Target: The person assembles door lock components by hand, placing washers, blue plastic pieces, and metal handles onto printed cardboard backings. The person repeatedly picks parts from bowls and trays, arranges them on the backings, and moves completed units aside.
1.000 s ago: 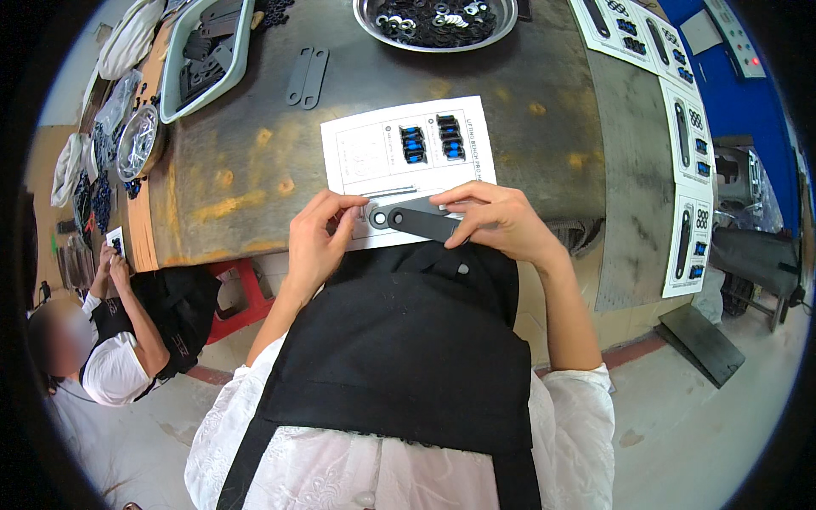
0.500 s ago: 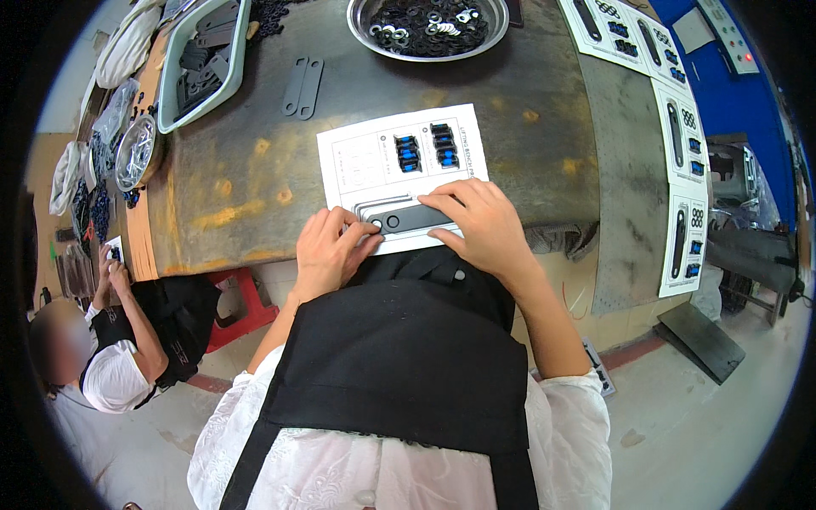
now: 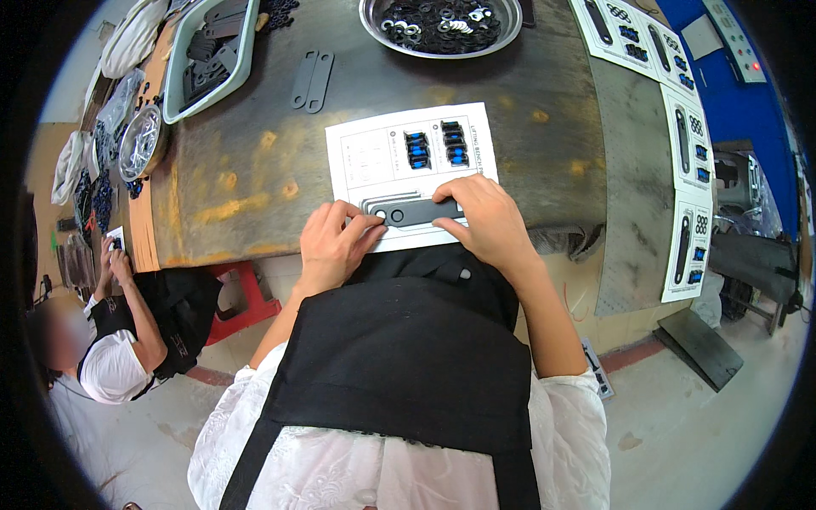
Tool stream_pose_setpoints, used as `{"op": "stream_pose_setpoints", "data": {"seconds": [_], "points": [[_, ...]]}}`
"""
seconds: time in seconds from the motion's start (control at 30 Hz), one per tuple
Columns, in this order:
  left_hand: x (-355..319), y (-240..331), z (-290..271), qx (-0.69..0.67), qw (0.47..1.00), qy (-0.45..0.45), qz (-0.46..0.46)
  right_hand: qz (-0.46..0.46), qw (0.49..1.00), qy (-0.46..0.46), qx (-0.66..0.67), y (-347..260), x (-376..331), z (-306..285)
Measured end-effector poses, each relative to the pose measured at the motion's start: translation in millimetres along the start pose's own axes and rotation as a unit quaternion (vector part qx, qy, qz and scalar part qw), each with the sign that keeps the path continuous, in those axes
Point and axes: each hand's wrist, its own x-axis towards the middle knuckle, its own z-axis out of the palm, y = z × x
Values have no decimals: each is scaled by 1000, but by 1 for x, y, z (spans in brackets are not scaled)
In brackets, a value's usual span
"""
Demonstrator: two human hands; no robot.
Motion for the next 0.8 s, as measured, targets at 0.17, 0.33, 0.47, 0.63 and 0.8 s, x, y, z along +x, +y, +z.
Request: {"op": "stream_pose_setpoints", "data": {"seconds": [0.17,0.33,0.47,0.63,0.8], "points": [[-5,-2,-1,-16,1000,-8,-12,10,1000,-3,-4,-10,2,-8],[2,-7,-13,-44,998,37,-35,-60,982,173,41,1,85,-45],[19,1,-25,-50,997,57,1,7,982,135,-134,70,195,-64],[9,-10,-42,-22,994,102,-11,10,975,-40,-220,105,236,-42],[-31,-41,-43,-22,987,95,-125,96,985,-48,-135,73,232,-45]]}}
